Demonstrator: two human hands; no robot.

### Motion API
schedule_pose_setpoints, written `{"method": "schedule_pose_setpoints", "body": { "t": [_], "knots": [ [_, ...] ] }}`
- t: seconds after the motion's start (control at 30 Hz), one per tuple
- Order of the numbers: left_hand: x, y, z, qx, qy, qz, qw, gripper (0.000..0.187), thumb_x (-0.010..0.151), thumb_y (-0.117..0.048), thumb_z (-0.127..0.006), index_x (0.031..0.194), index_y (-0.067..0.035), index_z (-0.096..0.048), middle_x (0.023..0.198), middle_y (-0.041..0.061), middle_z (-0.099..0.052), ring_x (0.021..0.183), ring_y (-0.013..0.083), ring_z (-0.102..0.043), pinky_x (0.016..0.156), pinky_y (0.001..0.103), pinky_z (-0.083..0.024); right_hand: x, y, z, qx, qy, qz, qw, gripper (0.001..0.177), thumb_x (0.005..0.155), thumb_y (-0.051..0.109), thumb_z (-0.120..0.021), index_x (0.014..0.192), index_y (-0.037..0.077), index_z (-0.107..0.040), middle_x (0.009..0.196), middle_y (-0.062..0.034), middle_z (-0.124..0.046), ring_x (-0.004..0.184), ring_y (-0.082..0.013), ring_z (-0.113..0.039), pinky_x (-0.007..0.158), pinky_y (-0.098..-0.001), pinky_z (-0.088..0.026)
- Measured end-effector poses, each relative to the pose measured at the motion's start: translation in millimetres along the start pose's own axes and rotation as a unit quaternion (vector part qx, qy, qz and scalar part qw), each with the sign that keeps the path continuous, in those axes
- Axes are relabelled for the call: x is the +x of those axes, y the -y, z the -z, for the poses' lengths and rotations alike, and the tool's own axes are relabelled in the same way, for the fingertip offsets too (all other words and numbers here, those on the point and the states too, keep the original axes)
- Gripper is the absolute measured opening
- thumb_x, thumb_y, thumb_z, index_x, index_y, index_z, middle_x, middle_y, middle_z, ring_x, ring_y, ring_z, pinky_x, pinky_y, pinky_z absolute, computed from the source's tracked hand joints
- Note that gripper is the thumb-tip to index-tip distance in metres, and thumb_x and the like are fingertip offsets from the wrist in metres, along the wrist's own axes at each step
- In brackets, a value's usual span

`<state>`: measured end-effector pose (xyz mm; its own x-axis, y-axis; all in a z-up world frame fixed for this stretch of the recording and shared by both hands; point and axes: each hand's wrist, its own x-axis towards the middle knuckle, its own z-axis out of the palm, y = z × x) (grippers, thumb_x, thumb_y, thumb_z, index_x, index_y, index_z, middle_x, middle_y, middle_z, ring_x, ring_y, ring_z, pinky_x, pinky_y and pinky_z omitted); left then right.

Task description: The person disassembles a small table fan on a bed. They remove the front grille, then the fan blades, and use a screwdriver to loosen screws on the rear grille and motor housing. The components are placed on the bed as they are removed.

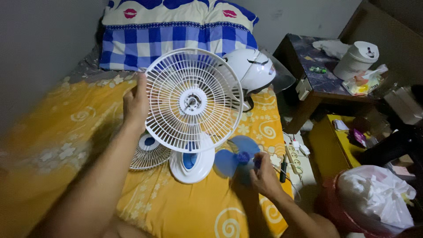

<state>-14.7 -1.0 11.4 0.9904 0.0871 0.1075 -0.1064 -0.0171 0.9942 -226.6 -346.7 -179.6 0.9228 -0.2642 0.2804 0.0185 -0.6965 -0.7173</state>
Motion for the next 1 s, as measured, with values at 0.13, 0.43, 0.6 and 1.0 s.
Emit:
{"method": "schedule_pose_setpoints", "body": {
  "t": [0.13,0.43,0.6,1.0],
  "knots": [
    [-5,4,-2,-0.101,0.038,0.032,0.994,0.059,0.098,-0.057,-0.048,0.119,-0.005,-0.067,0.109,0.008,-0.076,0.097,0.017,-0.075,0.081,0.031,-0.061,-3,-1,-8,0.009,0.0,0.04,0.999,0.044,0.089,0.017,-0.069,0.126,0.005,-0.048,0.11,-0.0219,-0.061,0.098,-0.0387,-0.063,0.086,-0.0443,-0.052],
    [-5,18,2,-0.27,0.156,0.066,0.948,0.061,0.098,-0.057,-0.049,0.124,-0.004,-0.064,0.113,0.01,-0.075,0.095,0.0185,-0.075,0.085,0.033,-0.062,-28,10,-18,-0.051,0.175,0.047,0.982,0.049,0.076,0.023,-0.081,0.12,0.016,-0.062,0.106,-0.0175,-0.067,0.101,-0.0373,-0.063,0.087,-0.045,-0.052],
    [-8,17,-2,-0.206,0.111,0.1,0.967,0.068,0.097,-0.061,-0.047,0.128,-0.003,-0.063,0.116,0.01,-0.075,0.098,0.0189,-0.074,0.087,0.035,-0.06,-23,10,-24,-0.133,0.195,0.045,0.971,0.06,0.069,0.028,-0.087,0.122,0.016,-0.062,0.112,-0.0126,-0.068,0.105,-0.0365,-0.061,0.089,-0.049,-0.046],
    [-18,11,-6,-0.147,0.113,0.071,0.98,0.081,0.095,-0.067,-0.042,0.136,0.001,-0.062,0.125,0.014,-0.073,0.108,0.02,-0.071,0.093,0.034,-0.057,60,110,21,0.139,-0.144,0.034,0.979,0.032,0.095,0.022,-0.068,0.12,0.004,-0.06,0.104,-0.0101,-0.064,0.089,-0.0194,-0.063,0.075,-0.0329,-0.055]
  ]
}}
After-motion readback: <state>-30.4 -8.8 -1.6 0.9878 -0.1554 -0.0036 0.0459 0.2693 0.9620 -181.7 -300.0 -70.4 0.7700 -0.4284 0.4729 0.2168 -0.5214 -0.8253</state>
